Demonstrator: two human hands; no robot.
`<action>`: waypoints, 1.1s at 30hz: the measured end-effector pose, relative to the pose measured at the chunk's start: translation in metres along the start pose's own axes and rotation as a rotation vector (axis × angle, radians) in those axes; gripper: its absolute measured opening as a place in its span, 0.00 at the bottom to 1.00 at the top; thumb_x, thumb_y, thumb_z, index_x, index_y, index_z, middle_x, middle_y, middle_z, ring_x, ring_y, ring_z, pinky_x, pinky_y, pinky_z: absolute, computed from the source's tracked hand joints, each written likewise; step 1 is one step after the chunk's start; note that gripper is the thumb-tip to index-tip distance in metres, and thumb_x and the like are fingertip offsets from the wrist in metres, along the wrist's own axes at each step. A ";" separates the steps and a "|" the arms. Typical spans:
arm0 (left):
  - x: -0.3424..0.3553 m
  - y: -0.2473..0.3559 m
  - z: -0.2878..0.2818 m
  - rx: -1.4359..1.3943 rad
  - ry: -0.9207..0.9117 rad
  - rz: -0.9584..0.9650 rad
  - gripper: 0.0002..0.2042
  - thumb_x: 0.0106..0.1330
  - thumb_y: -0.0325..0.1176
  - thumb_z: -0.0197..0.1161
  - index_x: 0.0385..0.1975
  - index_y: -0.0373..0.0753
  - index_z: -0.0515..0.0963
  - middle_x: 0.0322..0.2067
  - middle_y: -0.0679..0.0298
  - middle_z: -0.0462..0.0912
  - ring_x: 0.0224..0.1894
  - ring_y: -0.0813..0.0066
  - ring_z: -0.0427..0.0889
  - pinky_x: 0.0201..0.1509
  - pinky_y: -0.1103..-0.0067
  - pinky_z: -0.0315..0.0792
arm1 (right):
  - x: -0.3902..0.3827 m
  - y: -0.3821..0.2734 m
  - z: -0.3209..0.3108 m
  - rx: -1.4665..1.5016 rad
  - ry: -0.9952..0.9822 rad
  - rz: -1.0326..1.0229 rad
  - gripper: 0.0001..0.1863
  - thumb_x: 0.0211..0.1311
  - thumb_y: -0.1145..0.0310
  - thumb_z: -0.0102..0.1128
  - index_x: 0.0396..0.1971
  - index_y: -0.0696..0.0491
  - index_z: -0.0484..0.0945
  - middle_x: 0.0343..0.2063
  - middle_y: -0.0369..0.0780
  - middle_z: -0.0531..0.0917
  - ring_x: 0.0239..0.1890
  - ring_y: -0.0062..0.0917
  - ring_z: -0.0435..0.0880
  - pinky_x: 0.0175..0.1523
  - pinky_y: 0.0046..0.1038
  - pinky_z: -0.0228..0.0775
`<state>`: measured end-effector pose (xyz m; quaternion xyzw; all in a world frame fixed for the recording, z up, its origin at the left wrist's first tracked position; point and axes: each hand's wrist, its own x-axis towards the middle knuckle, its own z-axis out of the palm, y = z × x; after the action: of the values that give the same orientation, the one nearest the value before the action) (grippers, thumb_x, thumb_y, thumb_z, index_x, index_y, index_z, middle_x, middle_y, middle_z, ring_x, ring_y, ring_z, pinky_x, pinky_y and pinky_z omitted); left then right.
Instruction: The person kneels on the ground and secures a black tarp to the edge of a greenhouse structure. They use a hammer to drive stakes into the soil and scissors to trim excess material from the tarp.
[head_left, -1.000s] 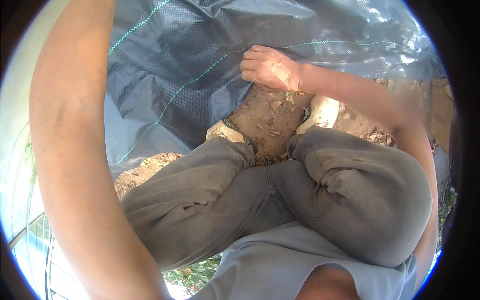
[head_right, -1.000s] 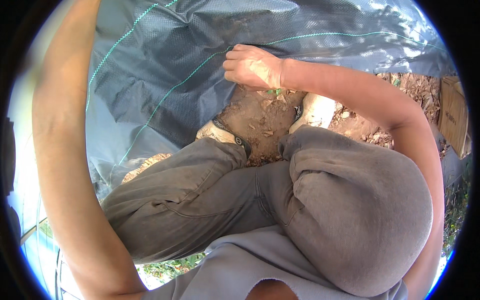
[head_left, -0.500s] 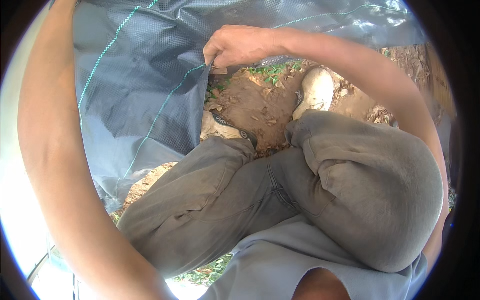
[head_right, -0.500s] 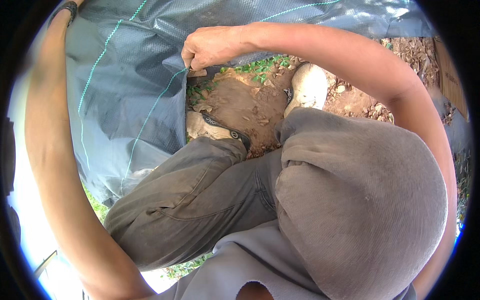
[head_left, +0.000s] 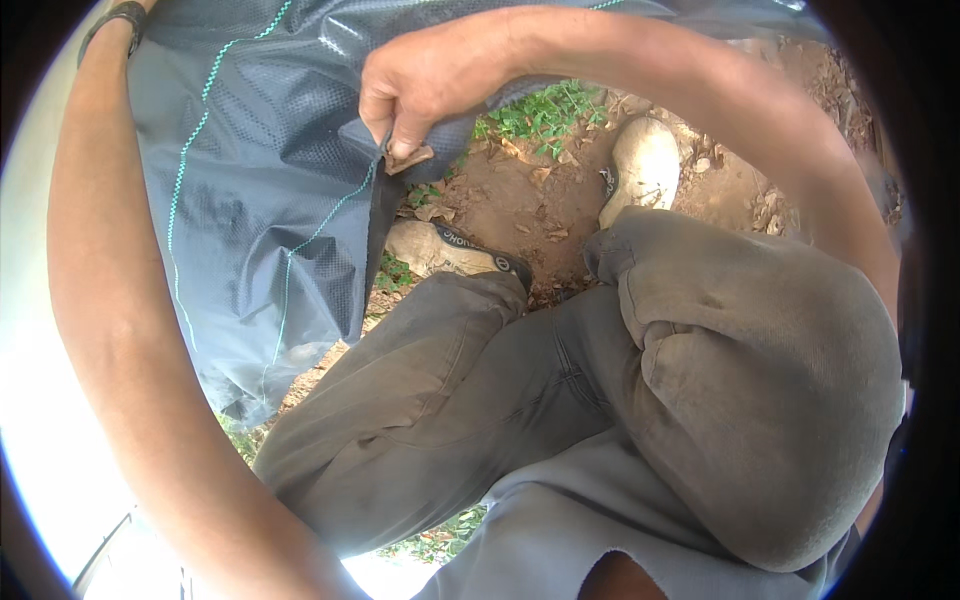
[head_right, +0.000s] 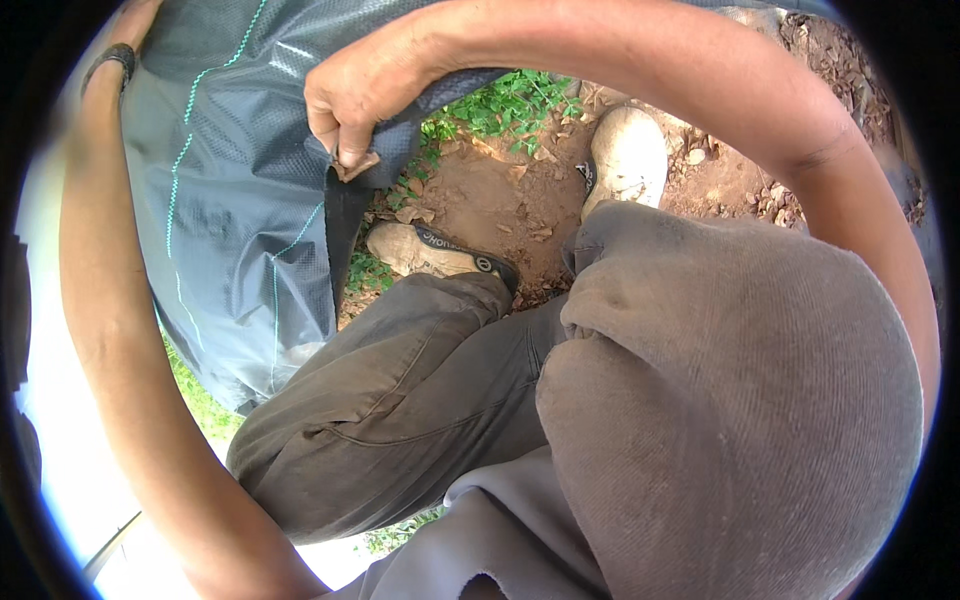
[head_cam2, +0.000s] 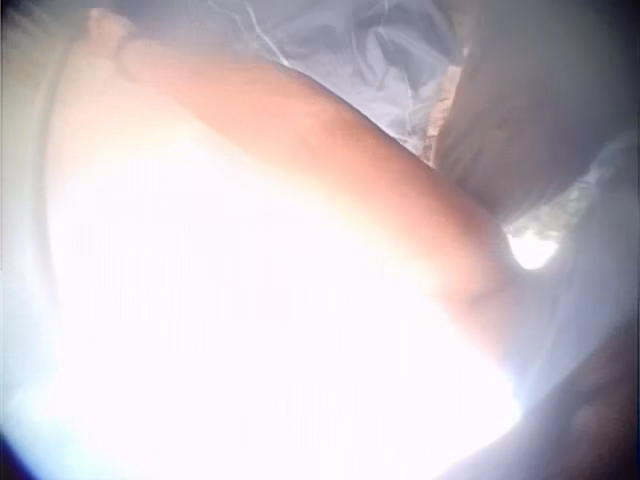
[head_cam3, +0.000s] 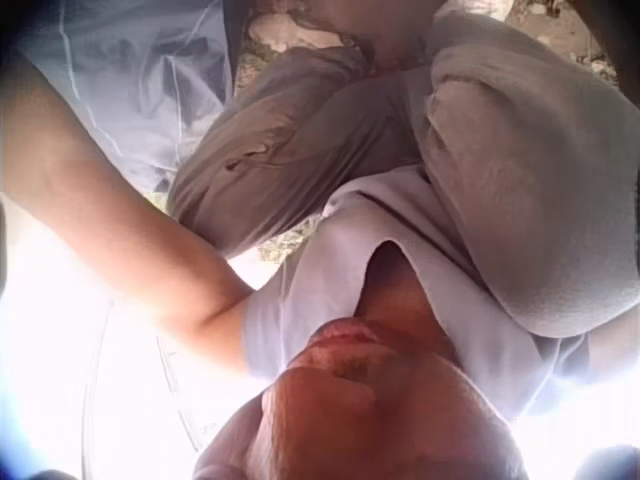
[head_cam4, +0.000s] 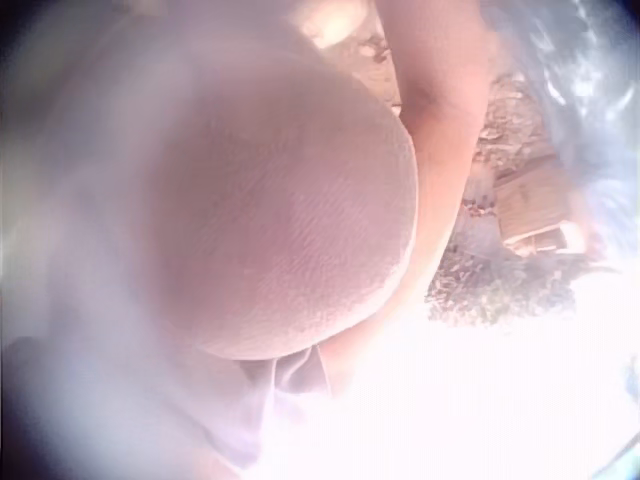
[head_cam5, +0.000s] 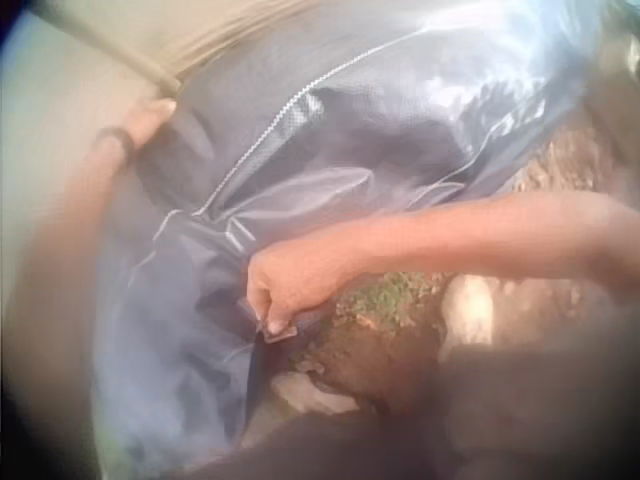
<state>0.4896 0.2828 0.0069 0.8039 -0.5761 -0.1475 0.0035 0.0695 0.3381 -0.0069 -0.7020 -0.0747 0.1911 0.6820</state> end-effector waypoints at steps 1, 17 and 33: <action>-0.012 0.002 0.000 -0.062 -0.018 0.000 0.26 0.77 0.51 0.53 0.59 0.34 0.81 0.60 0.53 0.83 0.66 0.58 0.78 0.72 0.67 0.67 | 0.001 0.001 0.009 -0.099 -0.069 0.057 0.11 0.51 0.71 0.70 0.35 0.58 0.88 0.27 0.41 0.88 0.34 0.30 0.87 0.43 0.34 0.75; -0.053 0.082 -0.001 0.048 0.142 -0.142 0.21 0.78 0.42 0.46 0.57 0.37 0.80 0.61 0.51 0.80 0.64 0.48 0.76 0.71 0.59 0.68 | -0.015 0.062 0.087 -0.883 -0.194 -0.123 0.07 0.55 0.67 0.60 0.26 0.53 0.85 0.24 0.43 0.86 0.33 0.39 0.88 0.48 0.41 0.71; -0.068 0.100 0.046 -0.018 0.395 -0.417 0.30 0.74 0.65 0.50 0.74 0.64 0.66 0.69 0.33 0.61 0.75 0.33 0.53 0.80 0.50 0.46 | 0.040 -0.089 -0.140 -1.011 0.615 -0.089 0.24 0.65 0.65 0.67 0.59 0.57 0.78 0.59 0.46 0.81 0.64 0.40 0.77 0.67 0.39 0.71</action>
<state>0.3658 0.3193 -0.0032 0.9181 -0.3854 0.0091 0.0926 0.1719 0.2276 0.0733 -0.9591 0.0152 -0.1089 0.2607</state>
